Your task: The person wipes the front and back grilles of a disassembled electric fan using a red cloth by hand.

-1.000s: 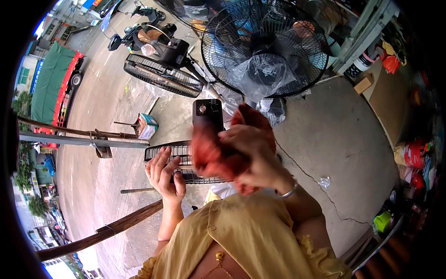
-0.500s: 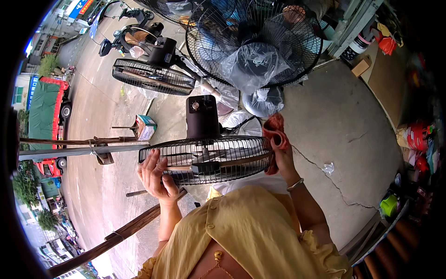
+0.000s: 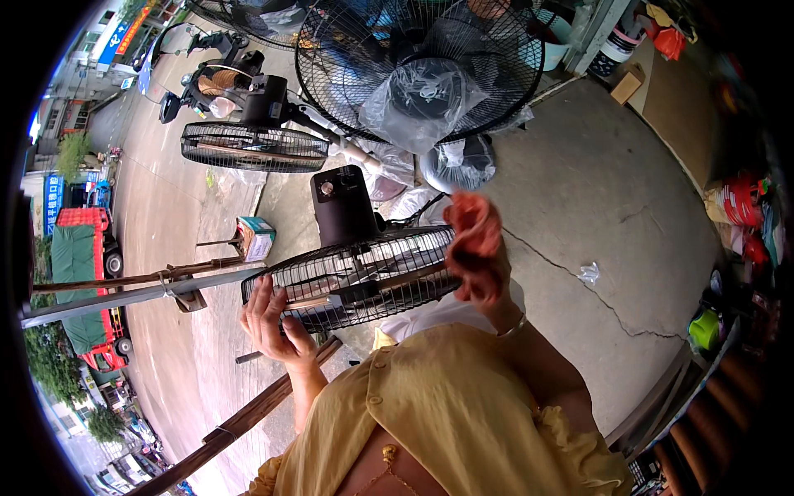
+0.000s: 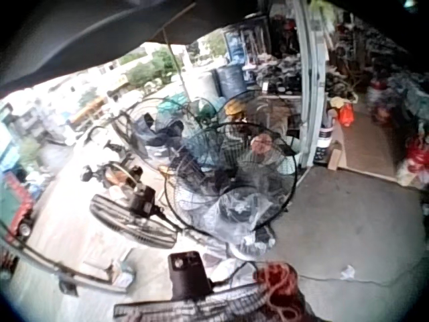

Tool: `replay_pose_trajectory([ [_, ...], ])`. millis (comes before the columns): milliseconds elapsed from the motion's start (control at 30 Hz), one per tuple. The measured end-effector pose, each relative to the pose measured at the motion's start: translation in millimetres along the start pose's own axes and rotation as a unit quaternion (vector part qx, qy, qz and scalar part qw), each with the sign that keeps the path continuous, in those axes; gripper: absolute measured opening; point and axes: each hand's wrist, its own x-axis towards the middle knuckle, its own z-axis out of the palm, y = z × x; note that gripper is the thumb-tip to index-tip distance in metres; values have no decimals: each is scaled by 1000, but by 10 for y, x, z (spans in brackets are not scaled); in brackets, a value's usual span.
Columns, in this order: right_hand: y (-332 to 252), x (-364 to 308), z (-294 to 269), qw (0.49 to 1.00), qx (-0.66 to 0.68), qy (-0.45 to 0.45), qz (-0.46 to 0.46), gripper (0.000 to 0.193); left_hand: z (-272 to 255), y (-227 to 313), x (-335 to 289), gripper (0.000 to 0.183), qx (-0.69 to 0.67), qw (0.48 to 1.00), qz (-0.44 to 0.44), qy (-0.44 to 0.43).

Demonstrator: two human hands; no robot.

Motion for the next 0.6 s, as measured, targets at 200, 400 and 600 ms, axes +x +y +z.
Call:
replay_pose_trajectory([
  [200,600,-301,-173,985,-126,114,-24,35,4,-19,22,36,-22,999,-32,-13],
  [400,-494,-281,681,838,-394,-41,-376,44,-78,-82,40,39,-31,998,15,-56],
  [600,275,-267,160,909,-285,179,-245,41,-311,-237,213,70,-54,977,92,-183],
])
